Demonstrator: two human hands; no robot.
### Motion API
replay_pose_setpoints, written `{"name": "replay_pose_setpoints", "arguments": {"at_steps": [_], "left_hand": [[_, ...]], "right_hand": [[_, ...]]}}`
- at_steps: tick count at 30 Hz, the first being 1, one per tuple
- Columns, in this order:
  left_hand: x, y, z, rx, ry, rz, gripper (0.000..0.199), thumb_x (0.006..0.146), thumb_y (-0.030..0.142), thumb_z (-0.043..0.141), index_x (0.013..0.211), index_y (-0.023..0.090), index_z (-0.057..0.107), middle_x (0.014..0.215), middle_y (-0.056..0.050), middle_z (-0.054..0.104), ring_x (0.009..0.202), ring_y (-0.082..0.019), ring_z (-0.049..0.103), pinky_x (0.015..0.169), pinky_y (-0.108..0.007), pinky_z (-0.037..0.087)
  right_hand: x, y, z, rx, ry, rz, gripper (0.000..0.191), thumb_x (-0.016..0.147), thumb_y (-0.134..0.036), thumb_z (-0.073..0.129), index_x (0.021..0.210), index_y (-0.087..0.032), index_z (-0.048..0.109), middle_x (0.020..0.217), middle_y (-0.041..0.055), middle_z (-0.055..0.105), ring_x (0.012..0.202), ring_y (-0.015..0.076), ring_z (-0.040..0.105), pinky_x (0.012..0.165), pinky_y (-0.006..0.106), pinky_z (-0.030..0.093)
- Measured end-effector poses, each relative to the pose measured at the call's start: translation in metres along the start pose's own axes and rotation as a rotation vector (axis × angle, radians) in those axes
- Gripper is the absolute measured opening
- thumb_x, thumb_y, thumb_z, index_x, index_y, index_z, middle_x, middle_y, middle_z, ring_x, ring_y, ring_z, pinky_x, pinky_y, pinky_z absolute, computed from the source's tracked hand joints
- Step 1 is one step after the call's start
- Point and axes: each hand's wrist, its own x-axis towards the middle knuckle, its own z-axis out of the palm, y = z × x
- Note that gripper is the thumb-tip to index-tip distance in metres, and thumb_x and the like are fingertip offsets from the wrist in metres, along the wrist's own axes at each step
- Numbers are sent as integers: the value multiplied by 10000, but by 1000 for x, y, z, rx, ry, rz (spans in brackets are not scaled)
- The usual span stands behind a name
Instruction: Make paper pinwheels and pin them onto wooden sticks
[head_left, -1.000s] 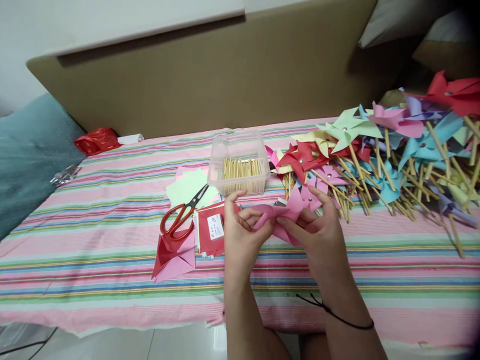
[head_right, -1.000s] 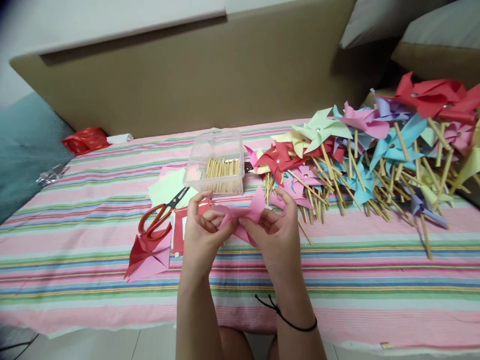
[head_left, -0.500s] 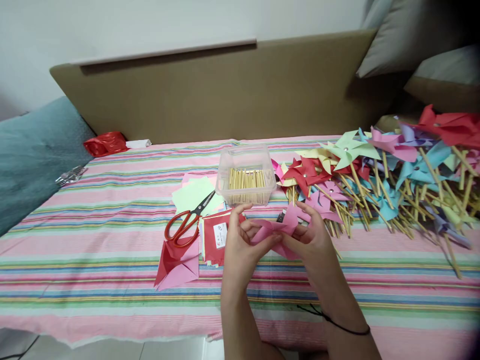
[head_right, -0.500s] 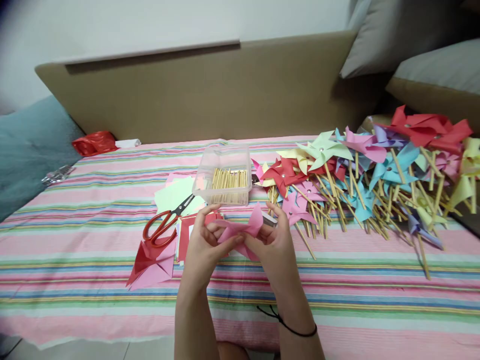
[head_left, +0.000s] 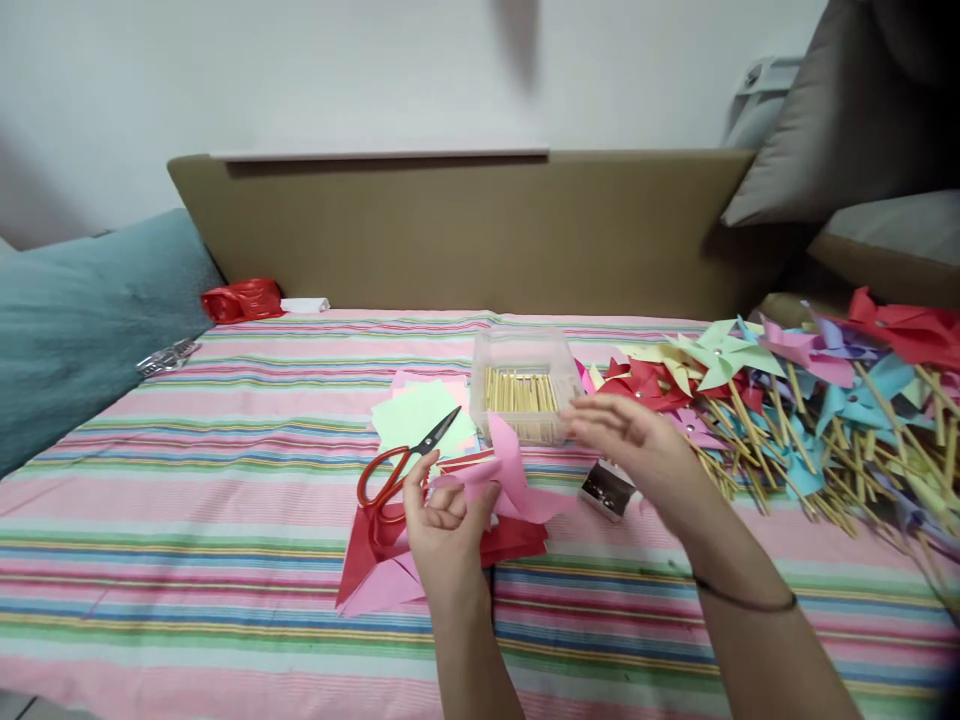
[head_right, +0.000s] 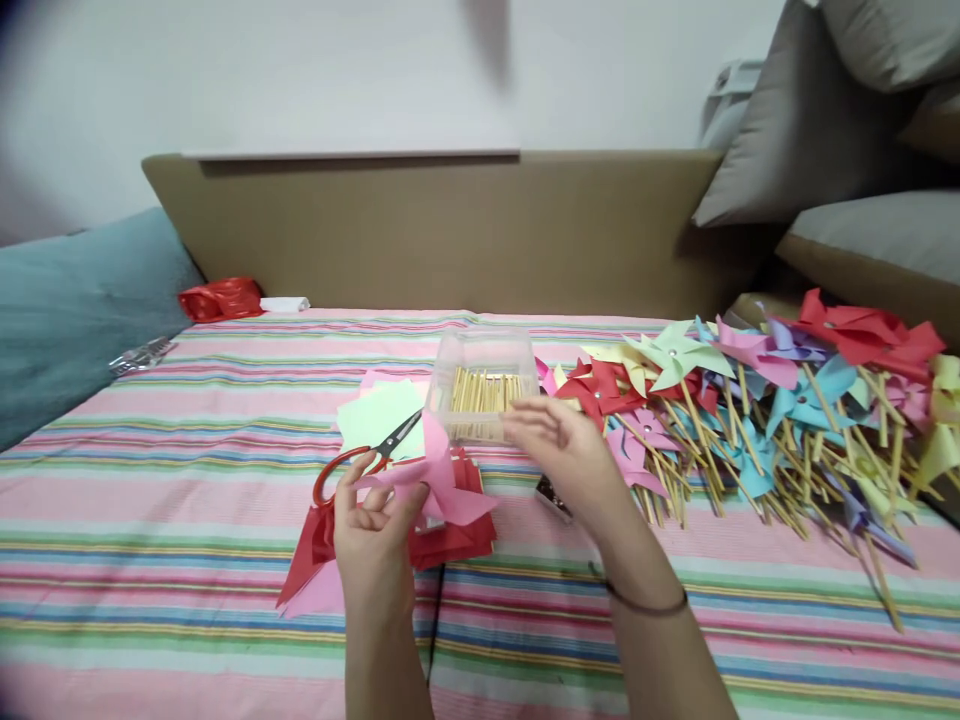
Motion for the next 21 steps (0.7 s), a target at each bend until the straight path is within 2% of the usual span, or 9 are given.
{"name": "replay_pose_setpoints", "arguments": {"at_steps": [2, 4, 5, 7, 8, 10, 12, 15, 21], "left_hand": [[3, 1, -4, -14, 63, 25, 741, 593, 150, 845, 1228, 233, 474, 765, 15, 710, 689, -117, 698, 632, -183, 531], [5, 1, -7, -24, 96, 33, 742, 593, 167, 851, 1230, 240, 479, 744, 37, 689, 721, -115, 701, 677, -187, 537], [6, 0, -9, -30, 103, 30, 742, 594, 177, 853, 1231, 244, 479, 734, 46, 680, 731, -114, 701, 694, -190, 538], [8, -1, -11, -43, 115, 18, 741, 593, 188, 855, 1229, 251, 480, 739, 48, 685, 746, -113, 701, 724, -200, 541], [9, -2, -12, -48, 122, 12, 734, 593, 190, 855, 1223, 249, 483, 756, 39, 696, 758, -117, 702, 738, -209, 542], [11, -4, -15, -55, 139, 2, 700, 600, 194, 851, 1201, 239, 496, 791, 18, 714, 772, -122, 703, 752, -220, 544], [13, -6, -18, -50, 162, -1, 657, 620, 205, 842, 1183, 240, 507, 802, 18, 713, 770, -115, 702, 745, -209, 540], [15, -8, -24, -30, 183, -2, 606, 661, 215, 820, 1173, 257, 498, 836, 23, 709, 792, -106, 703, 753, -197, 537], [15, -6, -26, -66, 178, -39, 561, 699, 191, 786, 1169, 273, 491, 955, -12, 728, 891, -124, 707, 805, -220, 539]], "right_hand": [[39, -7, 3, -321, -16, -126, 233, 823, -297, 653, 1009, -158, 665, 1063, 107, 724, 973, 224, 688, 882, 383, 530], [77, -10, 12, -816, -147, -41, 230, 884, -172, 553, 1081, -142, 668, 1074, 102, 724, 967, 182, 682, 856, 305, 521], [94, -9, 18, -909, -219, 23, 214, 853, -122, 591, 1041, -122, 692, 1008, 112, 739, 914, 184, 690, 817, 282, 523], [121, -3, 30, -1035, -306, 124, 110, 819, -100, 656, 911, -91, 716, 846, 117, 741, 810, 187, 693, 753, 277, 529], [130, 3, 36, -1091, -342, 175, 86, 824, -130, 678, 890, -84, 708, 838, 111, 731, 795, 184, 689, 746, 293, 537], [143, 17, 46, -1198, -394, 258, 167, 878, -242, 663, 961, -97, 673, 933, 82, 704, 837, 174, 678, 770, 336, 552], [151, 31, 53, -1279, -423, 307, 239, 905, -299, 637, 1045, -105, 643, 1048, 91, 669, 921, 186, 662, 814, 363, 548], [156, 48, 59, -1349, -455, 357, 272, 910, -299, 629, 1110, -115, 622, 1133, 107, 637, 993, 207, 640, 852, 386, 538], [160, 67, 62, -1335, -475, 409, 234, 924, -312, 607, 1073, -133, 633, 1056, 74, 661, 891, 172, 658, 778, 349, 560]]}}
